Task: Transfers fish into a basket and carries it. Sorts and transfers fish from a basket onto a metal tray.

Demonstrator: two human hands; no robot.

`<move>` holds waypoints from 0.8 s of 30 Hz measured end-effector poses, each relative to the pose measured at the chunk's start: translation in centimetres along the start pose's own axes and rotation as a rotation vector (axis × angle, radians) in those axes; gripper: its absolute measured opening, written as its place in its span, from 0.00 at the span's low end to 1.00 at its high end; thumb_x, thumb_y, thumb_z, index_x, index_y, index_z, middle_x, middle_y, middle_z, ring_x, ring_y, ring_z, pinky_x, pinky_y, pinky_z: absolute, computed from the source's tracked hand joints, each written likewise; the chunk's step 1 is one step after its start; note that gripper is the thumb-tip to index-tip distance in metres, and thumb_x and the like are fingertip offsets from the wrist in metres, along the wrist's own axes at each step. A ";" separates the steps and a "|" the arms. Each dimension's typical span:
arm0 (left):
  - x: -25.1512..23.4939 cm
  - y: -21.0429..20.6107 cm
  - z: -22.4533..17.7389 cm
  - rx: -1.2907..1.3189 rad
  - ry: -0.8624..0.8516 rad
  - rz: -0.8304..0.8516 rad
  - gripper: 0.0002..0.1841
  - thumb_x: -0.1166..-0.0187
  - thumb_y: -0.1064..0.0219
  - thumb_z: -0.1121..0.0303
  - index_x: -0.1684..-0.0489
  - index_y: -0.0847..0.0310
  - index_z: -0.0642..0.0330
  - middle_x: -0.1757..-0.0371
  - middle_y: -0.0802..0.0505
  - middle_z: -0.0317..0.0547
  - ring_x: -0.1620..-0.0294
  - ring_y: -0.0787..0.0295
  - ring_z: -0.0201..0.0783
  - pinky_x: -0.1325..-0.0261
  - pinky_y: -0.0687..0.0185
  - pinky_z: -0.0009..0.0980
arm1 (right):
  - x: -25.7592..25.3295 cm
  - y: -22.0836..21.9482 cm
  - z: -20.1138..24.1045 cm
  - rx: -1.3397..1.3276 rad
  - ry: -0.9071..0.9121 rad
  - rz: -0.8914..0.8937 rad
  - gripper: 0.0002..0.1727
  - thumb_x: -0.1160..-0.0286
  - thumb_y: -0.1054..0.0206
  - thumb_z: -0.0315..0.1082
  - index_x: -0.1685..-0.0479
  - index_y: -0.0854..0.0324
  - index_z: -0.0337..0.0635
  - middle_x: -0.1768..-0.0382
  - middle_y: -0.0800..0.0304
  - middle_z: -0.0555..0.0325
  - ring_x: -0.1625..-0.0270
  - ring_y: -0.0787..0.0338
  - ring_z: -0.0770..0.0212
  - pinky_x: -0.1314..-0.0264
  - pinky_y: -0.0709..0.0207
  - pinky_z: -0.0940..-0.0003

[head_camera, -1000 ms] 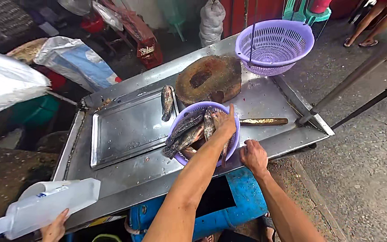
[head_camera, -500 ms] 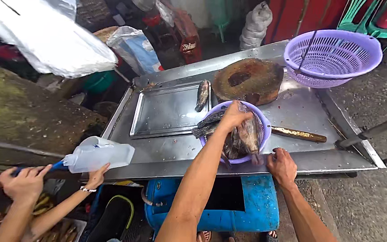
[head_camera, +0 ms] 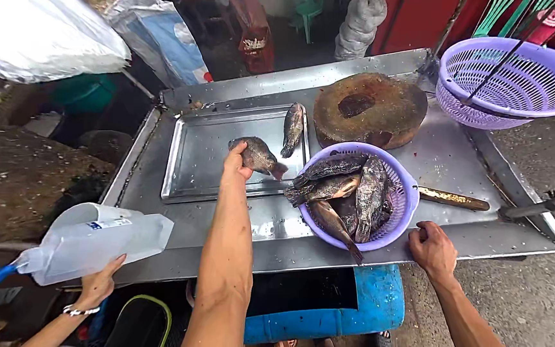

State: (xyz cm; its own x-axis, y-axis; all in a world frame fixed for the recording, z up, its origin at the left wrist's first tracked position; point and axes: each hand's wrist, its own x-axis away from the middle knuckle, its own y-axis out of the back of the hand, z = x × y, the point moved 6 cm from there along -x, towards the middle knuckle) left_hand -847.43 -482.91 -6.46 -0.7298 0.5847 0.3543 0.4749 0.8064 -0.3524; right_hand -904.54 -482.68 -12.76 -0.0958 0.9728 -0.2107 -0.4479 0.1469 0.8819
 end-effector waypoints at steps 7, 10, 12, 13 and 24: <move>-3.2 -3.7 -0.2 -1.015 -0.259 -0.195 0.46 0.38 0.19 0.68 0.15 0.40 0.61 0.32 0.15 0.72 0.30 0.18 0.70 0.33 0.23 0.69 | -0.1 0.0 0.0 0.027 -0.014 -0.015 0.23 0.31 0.45 0.45 0.57 0.12 0.36 0.69 0.11 0.44 0.67 0.10 0.42 0.70 0.25 0.38; -3.0 -6.8 1.7 -1.181 -0.302 -0.173 0.42 0.35 0.22 0.69 0.16 0.39 0.62 0.35 0.15 0.74 0.32 0.18 0.72 0.35 0.24 0.70 | -0.2 -0.1 -0.1 0.031 -0.006 -0.026 0.23 0.31 0.45 0.46 0.58 0.11 0.36 0.70 0.11 0.46 0.68 0.10 0.43 0.71 0.24 0.39; -3.2 -8.9 3.1 -1.197 -0.334 -0.151 0.43 0.34 0.23 0.68 0.15 0.41 0.64 0.27 0.23 0.77 0.29 0.22 0.75 0.33 0.24 0.69 | -0.3 -0.1 -0.2 0.033 -0.002 -0.028 0.24 0.30 0.45 0.47 0.59 0.12 0.36 0.71 0.11 0.47 0.70 0.11 0.44 0.71 0.24 0.41; -3.1 -10.0 3.9 -1.202 -0.354 -0.117 0.44 0.33 0.22 0.64 0.14 0.42 0.64 0.22 0.28 0.78 0.26 0.26 0.77 0.33 0.25 0.70 | -0.3 -0.1 -0.2 0.031 -0.003 -0.024 0.24 0.30 0.45 0.47 0.59 0.12 0.36 0.71 0.12 0.47 0.70 0.11 0.44 0.71 0.24 0.41; -3.4 -8.9 13.7 -1.477 -0.843 0.454 0.36 0.16 0.43 0.53 0.07 0.44 0.53 0.03 0.53 0.59 0.06 0.62 0.72 0.22 0.48 0.77 | -0.2 -0.2 -0.4 0.029 0.014 -0.019 0.25 0.29 0.46 0.49 0.58 0.11 0.37 0.71 0.11 0.49 0.70 0.11 0.47 0.71 0.23 0.45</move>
State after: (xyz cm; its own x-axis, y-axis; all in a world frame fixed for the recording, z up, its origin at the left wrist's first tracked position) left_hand -855.87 -493.35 -16.35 -0.2307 0.9496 -0.2122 0.3536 0.2850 0.8909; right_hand -904.78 -483.00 -13.01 -0.0996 0.9672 -0.2335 -0.4236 0.1712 0.8895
